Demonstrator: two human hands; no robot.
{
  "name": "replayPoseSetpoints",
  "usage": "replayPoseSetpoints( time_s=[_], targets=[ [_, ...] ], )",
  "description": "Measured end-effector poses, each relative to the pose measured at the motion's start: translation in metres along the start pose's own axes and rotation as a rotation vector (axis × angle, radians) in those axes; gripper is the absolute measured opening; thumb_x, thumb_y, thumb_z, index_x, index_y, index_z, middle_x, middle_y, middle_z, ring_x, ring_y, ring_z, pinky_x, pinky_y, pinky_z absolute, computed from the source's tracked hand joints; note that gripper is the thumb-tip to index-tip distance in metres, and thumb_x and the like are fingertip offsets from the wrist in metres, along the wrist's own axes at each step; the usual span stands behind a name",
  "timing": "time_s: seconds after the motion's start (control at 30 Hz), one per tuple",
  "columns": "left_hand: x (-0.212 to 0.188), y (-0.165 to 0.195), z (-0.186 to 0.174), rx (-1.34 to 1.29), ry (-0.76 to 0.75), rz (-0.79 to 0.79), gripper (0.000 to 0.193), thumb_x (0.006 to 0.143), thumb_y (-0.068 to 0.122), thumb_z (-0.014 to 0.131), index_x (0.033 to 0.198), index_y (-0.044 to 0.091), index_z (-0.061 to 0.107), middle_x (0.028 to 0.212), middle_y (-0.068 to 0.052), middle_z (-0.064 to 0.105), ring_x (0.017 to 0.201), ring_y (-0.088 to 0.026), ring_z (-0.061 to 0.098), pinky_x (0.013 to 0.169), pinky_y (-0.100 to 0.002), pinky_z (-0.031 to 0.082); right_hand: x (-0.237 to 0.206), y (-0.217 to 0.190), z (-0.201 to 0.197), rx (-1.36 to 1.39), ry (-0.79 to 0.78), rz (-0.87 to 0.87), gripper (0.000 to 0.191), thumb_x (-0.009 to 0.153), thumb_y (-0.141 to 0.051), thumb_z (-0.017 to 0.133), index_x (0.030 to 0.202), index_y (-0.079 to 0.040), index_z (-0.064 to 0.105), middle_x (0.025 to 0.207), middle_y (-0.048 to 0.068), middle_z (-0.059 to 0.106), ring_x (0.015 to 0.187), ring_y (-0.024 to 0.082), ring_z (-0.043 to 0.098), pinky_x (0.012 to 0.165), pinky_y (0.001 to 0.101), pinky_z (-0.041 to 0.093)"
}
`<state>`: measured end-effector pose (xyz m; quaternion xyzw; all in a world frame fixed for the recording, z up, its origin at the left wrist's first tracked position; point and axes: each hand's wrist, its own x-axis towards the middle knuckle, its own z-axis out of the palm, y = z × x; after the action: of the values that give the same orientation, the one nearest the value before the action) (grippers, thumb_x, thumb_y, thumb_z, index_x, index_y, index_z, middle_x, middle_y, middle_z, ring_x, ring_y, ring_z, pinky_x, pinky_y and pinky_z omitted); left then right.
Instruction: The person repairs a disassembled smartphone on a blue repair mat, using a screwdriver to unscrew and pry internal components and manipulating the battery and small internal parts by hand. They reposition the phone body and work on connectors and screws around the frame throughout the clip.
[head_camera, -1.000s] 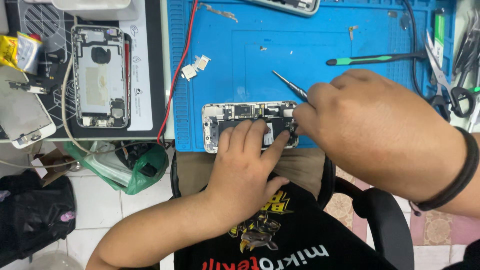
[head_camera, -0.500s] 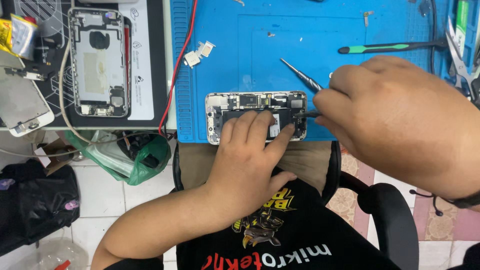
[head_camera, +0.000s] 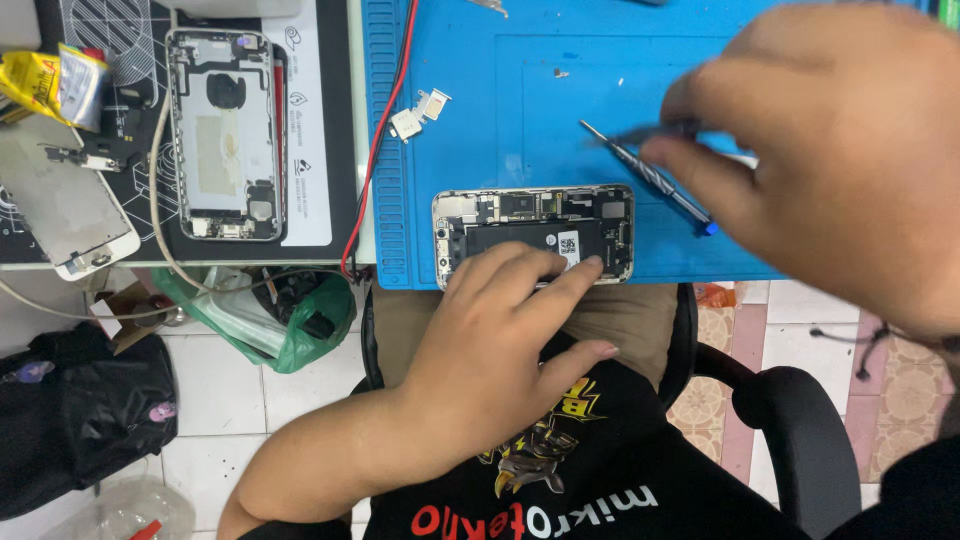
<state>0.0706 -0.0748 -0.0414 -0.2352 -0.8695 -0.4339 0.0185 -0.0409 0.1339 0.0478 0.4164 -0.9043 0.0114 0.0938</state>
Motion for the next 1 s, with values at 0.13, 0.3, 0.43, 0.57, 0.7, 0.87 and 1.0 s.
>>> replayPoseSetpoints(
  time_s=[0.13,0.3,0.43,0.57,0.7,0.87,1.0],
  targets=[
    [-0.015,0.005,-0.018,-0.168,0.175,0.063,0.046,0.086,0.022,0.09,0.123,0.006,0.069,0.114,-0.008,0.068,0.108,-0.028,0.065,0.096,-0.039,0.053,0.022,0.018,0.033,-0.039,0.173,-0.042,0.017,0.092,-0.017,0.086,0.096,-0.006,0.073,0.08,0.007,0.065,0.07,0.023,0.063,0.067,0.0346,0.048],
    [-0.018,-0.003,-0.024,-0.261,0.258,0.053,0.04,0.08,0.015,0.094,0.112,0.006,0.072,0.104,-0.007,0.071,0.098,-0.026,0.067,0.086,-0.036,0.056,0.029,0.032,0.061,-0.04,0.221,-0.078,0.015,0.099,-0.016,0.085,0.101,-0.008,0.072,0.084,0.003,0.064,0.073,0.019,0.063,0.069,0.0301,0.047],
    [-0.017,-0.016,-0.032,-0.253,0.332,0.044,0.035,0.083,0.007,0.092,0.111,0.004,0.07,0.103,-0.007,0.073,0.096,-0.025,0.07,0.082,-0.032,0.056,0.033,0.032,0.062,-0.044,0.214,-0.059,0.016,0.097,-0.017,0.086,0.101,-0.008,0.073,0.085,0.005,0.065,0.074,0.02,0.064,0.068,0.0311,0.047],
    [-0.012,-0.023,-0.035,-0.225,0.408,-0.026,0.037,0.084,0.001,0.089,0.115,0.002,0.068,0.102,-0.008,0.074,0.094,-0.023,0.071,0.083,-0.032,0.056,0.035,0.032,0.062,0.065,0.212,-0.019,0.013,0.1,-0.015,0.084,0.103,-0.008,0.073,0.089,0.005,0.067,0.075,0.017,0.066,0.071,0.0289,0.048],
    [-0.012,-0.027,-0.033,-0.267,0.449,-0.077,0.042,0.088,-0.002,0.087,0.123,0.002,0.065,0.103,-0.008,0.074,0.094,-0.019,0.072,0.084,-0.029,0.058,0.037,0.036,0.07,0.106,0.23,0.002,0.015,0.097,-0.015,0.085,0.101,-0.007,0.074,0.088,0.006,0.069,0.075,0.019,0.068,0.069,0.0303,0.049],
    [-0.015,-0.035,-0.028,-0.429,0.458,-0.13,0.05,0.094,-0.005,0.084,0.136,0.002,0.056,0.106,-0.01,0.073,0.099,-0.015,0.071,0.091,-0.028,0.058,0.033,0.036,0.059,0.301,0.197,0.014,0.014,0.101,-0.007,0.083,0.104,0.001,0.072,0.095,0.01,0.07,0.084,0.019,0.07,0.072,0.0269,0.052],
    [-0.009,-0.05,-0.032,-0.598,0.485,-0.059,0.069,0.099,-0.008,0.082,0.152,0.005,0.039,0.108,-0.01,0.071,0.103,-0.012,0.068,0.094,-0.027,0.052,0.008,0.031,0.033,0.52,0.11,0.161,0.023,0.087,-0.002,0.084,0.102,0.006,0.069,0.096,0.017,0.067,0.084,0.023,0.07,0.075,0.0316,0.056]
  ],
)
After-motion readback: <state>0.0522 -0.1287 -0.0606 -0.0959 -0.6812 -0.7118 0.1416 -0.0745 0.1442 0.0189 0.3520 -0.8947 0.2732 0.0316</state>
